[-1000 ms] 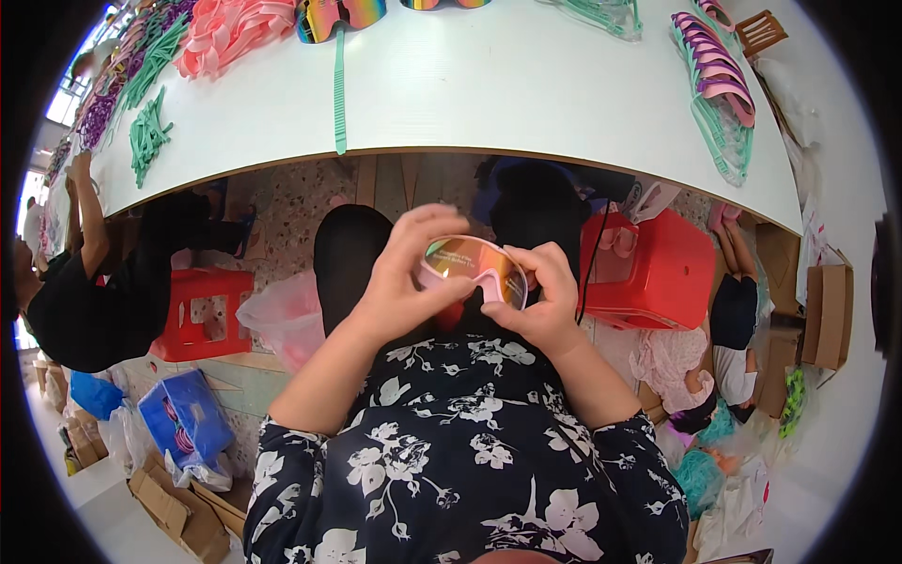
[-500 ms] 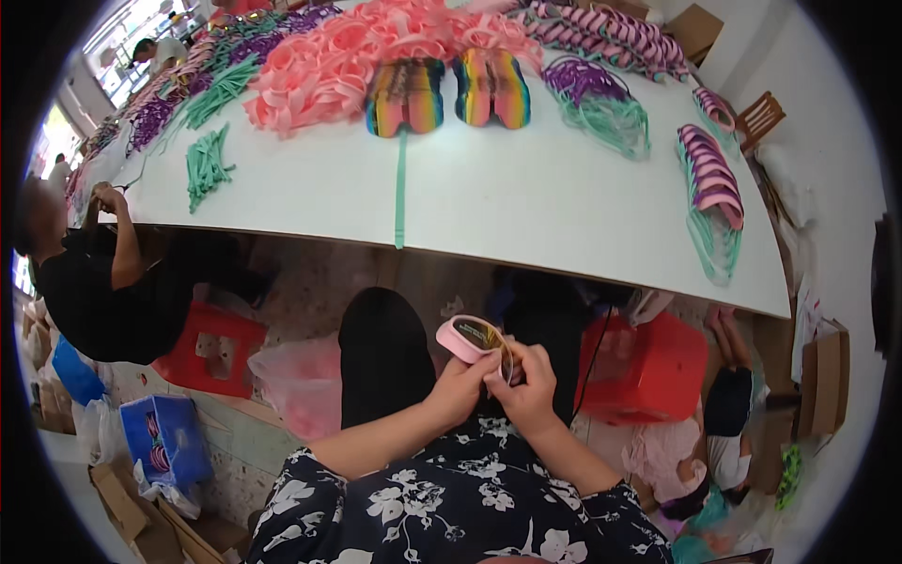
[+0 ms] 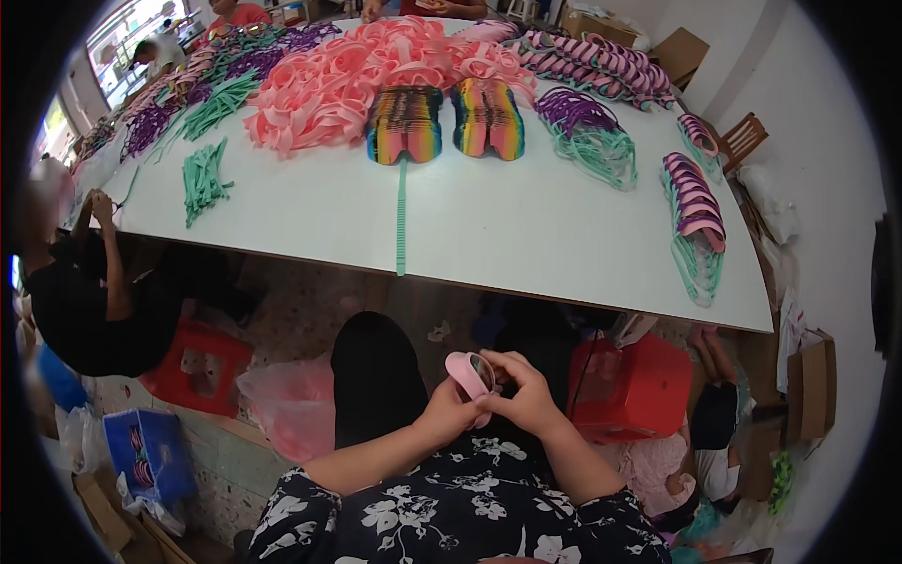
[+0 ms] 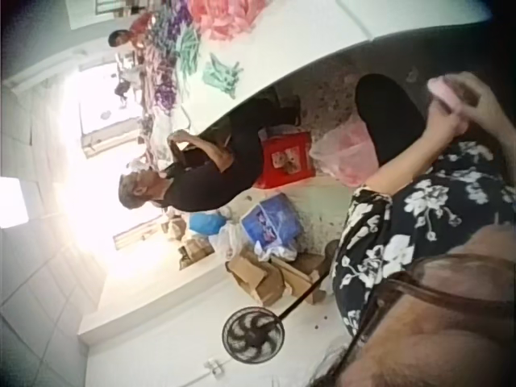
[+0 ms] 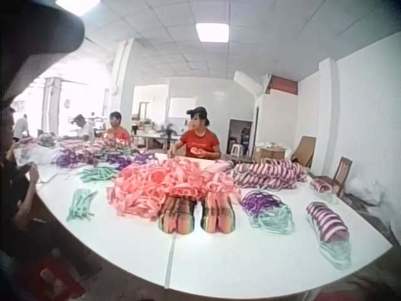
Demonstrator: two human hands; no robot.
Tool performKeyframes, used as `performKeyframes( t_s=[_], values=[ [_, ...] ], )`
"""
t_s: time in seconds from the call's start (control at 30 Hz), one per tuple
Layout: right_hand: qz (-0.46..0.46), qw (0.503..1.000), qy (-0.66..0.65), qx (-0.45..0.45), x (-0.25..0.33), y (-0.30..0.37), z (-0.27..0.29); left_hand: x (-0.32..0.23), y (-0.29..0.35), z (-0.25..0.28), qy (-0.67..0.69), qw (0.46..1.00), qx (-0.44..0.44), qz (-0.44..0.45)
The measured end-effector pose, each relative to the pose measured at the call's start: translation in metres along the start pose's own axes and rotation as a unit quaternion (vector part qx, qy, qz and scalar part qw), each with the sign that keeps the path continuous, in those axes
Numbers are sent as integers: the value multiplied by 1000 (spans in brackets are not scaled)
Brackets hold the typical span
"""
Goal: The recorder is assembling colorful toy components, specifically attaching straps or ribbons to plastic goggles or masks.
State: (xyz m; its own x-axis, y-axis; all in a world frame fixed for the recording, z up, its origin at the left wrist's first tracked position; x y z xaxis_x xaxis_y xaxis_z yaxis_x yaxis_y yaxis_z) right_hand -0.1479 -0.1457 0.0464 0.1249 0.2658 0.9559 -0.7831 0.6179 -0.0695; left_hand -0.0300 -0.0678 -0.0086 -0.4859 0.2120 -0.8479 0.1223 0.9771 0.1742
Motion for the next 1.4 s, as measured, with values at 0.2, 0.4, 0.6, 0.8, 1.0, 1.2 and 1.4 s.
performKeyframes(
  t_s=[0.2, 0.4, 0.6, 0.8, 1.0, 1.2, 1.4],
  values=[
    [-25, 998, 22, 46, -6, -11, 7, -9, 4, 3, -4, 998, 52, 29],
    [-14, 972, 112, 207, 23, -48, 27, 12, -5, 36, 70, 992, 57, 90],
    [79, 972, -177, -133, 61, -187, 183, 5, -15, 42, 86, 993, 6, 83],
    [90, 908, -343, -223, -15, -307, 287, 3, -23, 50, 73, 994, -3, 77],
    [116, 886, -381, -237, -20, -298, 308, 1, -23, 59, 61, 994, -23, 82],
    [99, 897, -261, -343, 45, -187, 338, 2, -19, 48, 71, 996, 0, 59],
    [131, 921, -13, -367, 124, -85, 280, -12, -8, 34, 40, 998, 39, 33]
  ],
)
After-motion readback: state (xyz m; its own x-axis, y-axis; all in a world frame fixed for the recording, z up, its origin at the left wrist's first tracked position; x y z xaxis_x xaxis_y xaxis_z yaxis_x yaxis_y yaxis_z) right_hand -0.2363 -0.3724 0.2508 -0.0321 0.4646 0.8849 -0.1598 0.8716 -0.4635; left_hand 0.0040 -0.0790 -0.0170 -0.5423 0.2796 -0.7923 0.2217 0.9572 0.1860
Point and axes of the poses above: each hand's wrist, its own y-axis away from the middle knuckle, its own z-axis out of the back of the hand, x = y × z, the point moved 4 cm from there along -y, towards the middle knuckle, and after that the axes turned 15 degrees about x, right-handed, at the moved point
